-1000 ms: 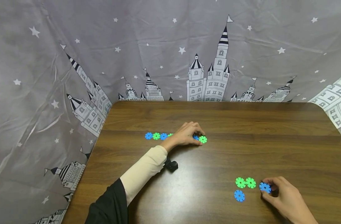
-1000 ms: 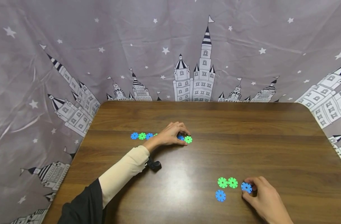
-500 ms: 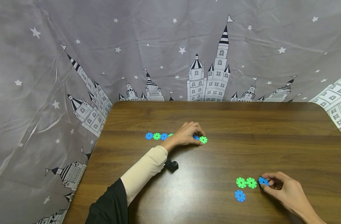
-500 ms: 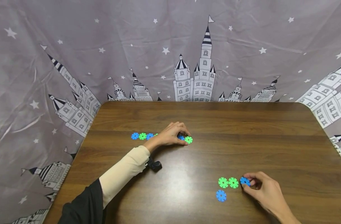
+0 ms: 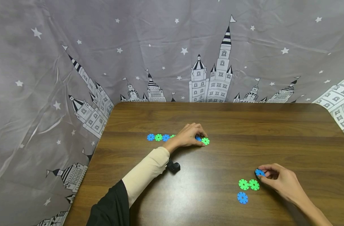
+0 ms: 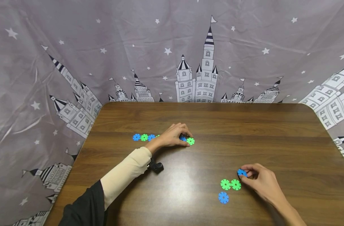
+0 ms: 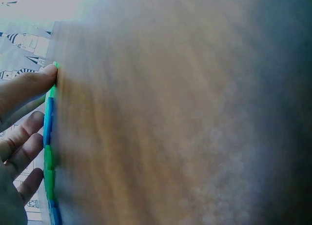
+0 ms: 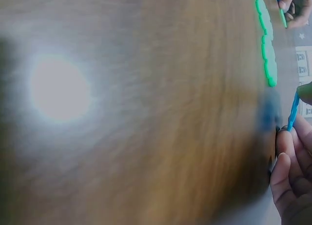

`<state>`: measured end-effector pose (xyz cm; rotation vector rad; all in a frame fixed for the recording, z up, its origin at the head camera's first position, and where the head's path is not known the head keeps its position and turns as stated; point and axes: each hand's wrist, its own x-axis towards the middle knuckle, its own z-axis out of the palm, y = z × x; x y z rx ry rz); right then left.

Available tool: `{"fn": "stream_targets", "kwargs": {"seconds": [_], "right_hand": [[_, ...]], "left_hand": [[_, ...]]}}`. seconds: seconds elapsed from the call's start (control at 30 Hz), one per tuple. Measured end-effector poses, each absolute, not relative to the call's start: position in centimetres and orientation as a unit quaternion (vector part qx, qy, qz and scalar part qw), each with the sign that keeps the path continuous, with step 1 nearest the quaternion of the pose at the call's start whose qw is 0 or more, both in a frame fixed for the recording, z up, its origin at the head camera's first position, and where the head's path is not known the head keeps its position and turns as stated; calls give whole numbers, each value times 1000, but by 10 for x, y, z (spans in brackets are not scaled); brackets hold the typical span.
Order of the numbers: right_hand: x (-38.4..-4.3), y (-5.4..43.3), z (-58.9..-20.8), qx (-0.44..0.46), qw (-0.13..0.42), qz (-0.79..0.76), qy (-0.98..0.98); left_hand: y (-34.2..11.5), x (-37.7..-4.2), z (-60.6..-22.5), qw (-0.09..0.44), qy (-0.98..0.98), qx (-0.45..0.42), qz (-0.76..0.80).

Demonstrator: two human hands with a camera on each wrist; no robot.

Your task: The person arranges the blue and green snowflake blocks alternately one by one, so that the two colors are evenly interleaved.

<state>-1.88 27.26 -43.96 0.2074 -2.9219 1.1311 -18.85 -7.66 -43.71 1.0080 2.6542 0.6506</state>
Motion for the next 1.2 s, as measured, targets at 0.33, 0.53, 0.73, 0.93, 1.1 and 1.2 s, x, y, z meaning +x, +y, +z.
{"fn": "stream_targets", "kwargs": {"seconds": [0.33,0.53,0.73,0.93,1.1,1.2], "right_hand": [[-45,255,-438,74,-22,357,-931],[-60,243,-436,89,-34,358,-929],[-73,231,-436,102,-33,359,-927],[-82,220,-437,112,-29,363,-924],[-92,210,-436,117,-25,369,-922],[-99,204,-436,119,-24,369,-921]], "left_hand": [[-77,-189,-438,115,906,341,224],[-77,-189,-437,111,904,339,233],[-78,-188,-439,112,905,338,232],[-78,-188,-439,112,903,340,235],[-77,-188,-438,111,905,340,231],[-77,-187,-438,112,906,338,230]]}}
